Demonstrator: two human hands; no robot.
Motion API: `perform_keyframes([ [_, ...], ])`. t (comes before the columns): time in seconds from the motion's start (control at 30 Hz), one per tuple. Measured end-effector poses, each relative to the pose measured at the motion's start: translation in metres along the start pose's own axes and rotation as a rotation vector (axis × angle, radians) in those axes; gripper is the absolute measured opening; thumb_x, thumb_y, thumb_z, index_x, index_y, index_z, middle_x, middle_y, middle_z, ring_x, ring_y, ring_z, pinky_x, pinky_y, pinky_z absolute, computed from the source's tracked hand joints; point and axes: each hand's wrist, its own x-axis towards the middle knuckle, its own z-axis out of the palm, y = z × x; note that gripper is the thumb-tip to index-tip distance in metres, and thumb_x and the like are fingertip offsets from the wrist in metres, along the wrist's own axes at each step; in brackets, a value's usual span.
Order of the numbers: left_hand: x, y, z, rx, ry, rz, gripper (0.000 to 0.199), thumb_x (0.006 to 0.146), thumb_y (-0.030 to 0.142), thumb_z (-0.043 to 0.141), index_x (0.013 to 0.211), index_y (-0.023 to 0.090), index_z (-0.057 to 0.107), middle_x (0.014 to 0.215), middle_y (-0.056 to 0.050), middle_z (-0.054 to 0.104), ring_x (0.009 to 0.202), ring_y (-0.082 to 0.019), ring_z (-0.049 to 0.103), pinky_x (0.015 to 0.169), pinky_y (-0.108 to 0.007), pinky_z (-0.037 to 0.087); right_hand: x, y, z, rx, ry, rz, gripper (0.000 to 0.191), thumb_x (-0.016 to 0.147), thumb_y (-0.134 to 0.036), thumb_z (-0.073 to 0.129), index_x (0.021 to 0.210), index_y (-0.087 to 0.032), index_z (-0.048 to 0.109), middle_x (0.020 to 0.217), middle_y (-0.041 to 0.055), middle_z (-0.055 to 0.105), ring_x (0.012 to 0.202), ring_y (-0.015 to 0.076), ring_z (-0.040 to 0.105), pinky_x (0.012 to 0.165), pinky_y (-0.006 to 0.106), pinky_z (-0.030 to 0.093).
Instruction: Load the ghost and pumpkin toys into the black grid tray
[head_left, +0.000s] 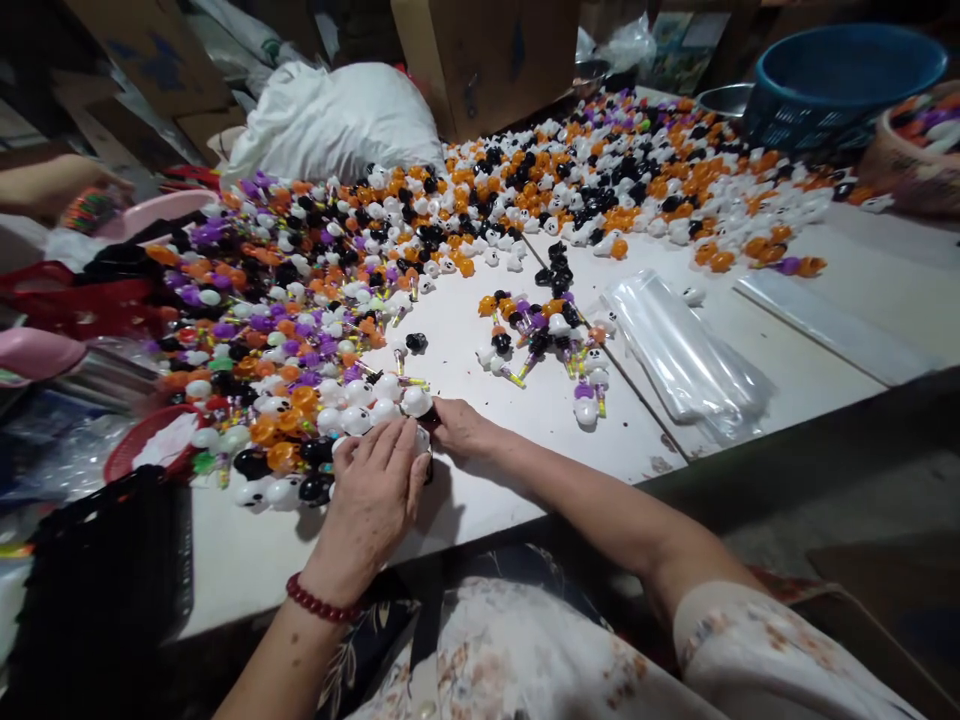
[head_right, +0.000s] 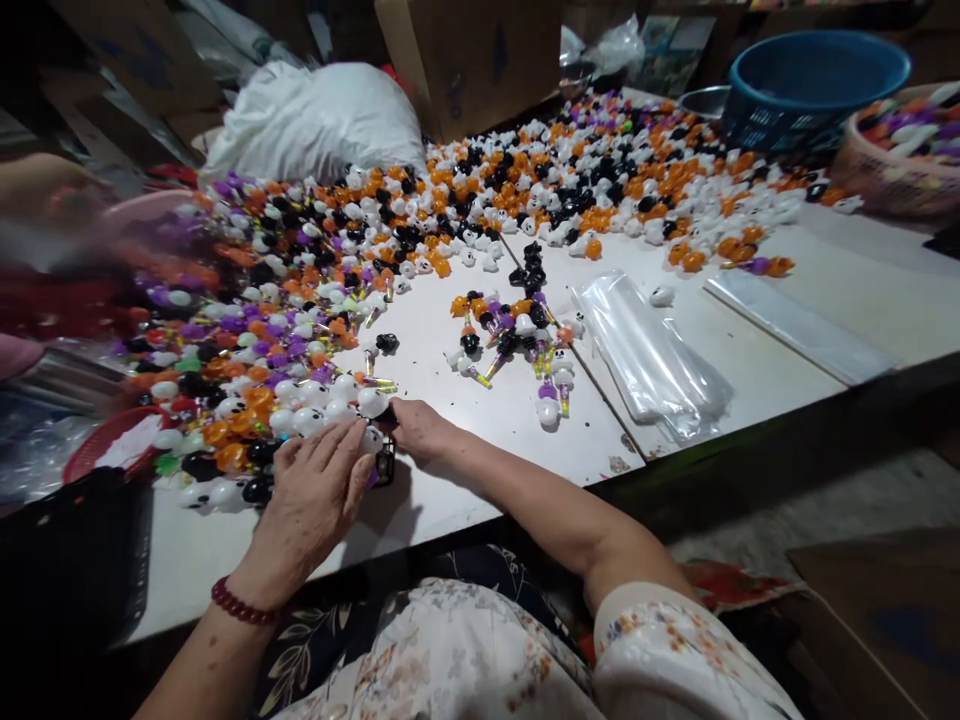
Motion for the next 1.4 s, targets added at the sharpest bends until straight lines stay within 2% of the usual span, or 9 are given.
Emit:
perform_keyframes([
  [0.27, 0.015, -0.002, -0.003, 0.004, 0.07, -0.044, 0.045, 0.099, 0.035, 0.048, 0.137, 0.011, 0.05, 0.142, -0.019, 0.052, 0.128, -0.03, 0.051, 0.098, -0.046, 0.036, 0.004, -0.005, 0.004, -0.105, -0.133, -0.208, 0.018, 0.086, -0.022, 0.061, 0.102, -0.014, 0.062, 0.094, 0.0046, 0.067, 0.082, 0.0168, 0.058, 0.07, 0.023, 0.041],
  [0.37, 0.024, -0.007, 0.007, 0.053, 0.076, -0.008, 0.047, 0.102, 0.041, 0.037, 0.135, 0.01, 0.051, 0.144, -0.018, 0.051, 0.129, -0.031, 0.05, 0.095, -0.049, 0.036, 0.005, -0.003, 0.005, -0.198, -0.176, -0.189, 0.011, 0.086, -0.022, 0.062, 0.092, -0.013, 0.063, 0.087, 0.0039, 0.066, 0.076, 0.0159, 0.058, 0.065, 0.023, 0.041],
  [0.43, 0.027, -0.011, 0.017, 0.085, 0.086, 0.015, 0.049, 0.102, 0.041, 0.031, 0.131, 0.01, 0.055, 0.139, -0.018, 0.056, 0.128, -0.032, 0.051, 0.092, -0.05, 0.037, 0.005, 0.004, -0.005, -0.205, -0.095, -0.16, 0.012, 0.085, -0.022, 0.064, 0.095, -0.014, 0.064, 0.092, 0.0044, 0.067, 0.078, 0.0158, 0.059, 0.069, 0.024, 0.043],
  [0.53, 0.027, -0.016, 0.027, 0.104, 0.101, 0.025, 0.048, 0.102, 0.04, 0.03, 0.128, 0.01, 0.058, 0.136, -0.016, 0.059, 0.125, -0.032, 0.054, 0.09, -0.05, 0.039, 0.0, 0.019, -0.045, -0.167, 0.198, -0.066, 0.023, 0.092, -0.033, 0.062, 0.108, -0.017, 0.063, 0.107, 0.0065, 0.067, 0.089, 0.0162, 0.06, 0.081, 0.026, 0.046],
  [0.63, 0.024, -0.017, 0.03, 0.105, 0.12, 0.014, 0.05, 0.102, 0.042, 0.031, 0.127, 0.011, 0.06, 0.135, -0.016, 0.059, 0.124, -0.032, 0.054, 0.091, -0.051, 0.04, -0.003, 0.033, -0.104, -0.347, 0.426, 0.241, 0.025, 0.097, -0.037, 0.054, 0.111, -0.018, 0.062, 0.105, 0.0092, 0.067, 0.093, 0.0198, 0.061, 0.084, 0.03, 0.046],
  [0.8, 0.022, -0.015, 0.029, 0.117, 0.142, 0.022, 0.051, 0.103, 0.042, 0.03, 0.125, 0.009, 0.061, 0.134, -0.018, 0.06, 0.122, -0.033, 0.055, 0.091, -0.052, 0.039, 0.01, 0.053, -0.161, -0.667, 0.421, 0.438, 0.039, 0.103, -0.041, 0.041, 0.131, -0.017, 0.056, 0.101, 0.0154, 0.067, 0.094, 0.0258, 0.064, 0.083, 0.035, 0.046],
  [0.93, 0.021, -0.014, 0.029, 0.124, 0.115, 0.031, 0.051, 0.103, 0.042, 0.029, 0.128, 0.009, 0.059, 0.135, -0.018, 0.059, 0.123, -0.032, 0.055, 0.093, -0.052, 0.038, 0.025, 0.063, -0.16, -0.836, 0.372, 0.485, 0.038, 0.1, -0.044, 0.047, 0.119, -0.014, 0.062, 0.111, 0.0187, 0.063, 0.101, 0.0283, 0.064, 0.084, 0.035, 0.047],
  [1.13, 0.019, -0.013, 0.028, 0.098, 0.073, 0.018, 0.045, 0.102, 0.041, 0.035, 0.129, 0.012, 0.057, 0.138, -0.016, 0.057, 0.127, -0.031, 0.052, 0.095, -0.051, 0.036, 0.022, 0.073, -0.15, -0.838, 0.467, 0.56, 0.025, 0.1, -0.023, 0.044, 0.119, -0.013, 0.057, 0.109, 0.017, 0.063, 0.096, 0.0255, 0.066, 0.081, 0.033, 0.047],
  [1.4, 0.017, -0.014, 0.031, 0.1, 0.117, 0.032, 0.047, 0.102, 0.04, 0.036, 0.128, 0.008, 0.058, 0.136, -0.019, 0.059, 0.124, -0.033, 0.055, 0.096, -0.051, 0.036, 0.016, 0.072, -0.155, -0.759, 0.542, 0.585, 0.056, 0.093, -0.054, 0.058, 0.119, -0.005, 0.055, 0.107, 0.0204, 0.066, 0.1, 0.0297, 0.067, 0.082, 0.035, 0.049],
])
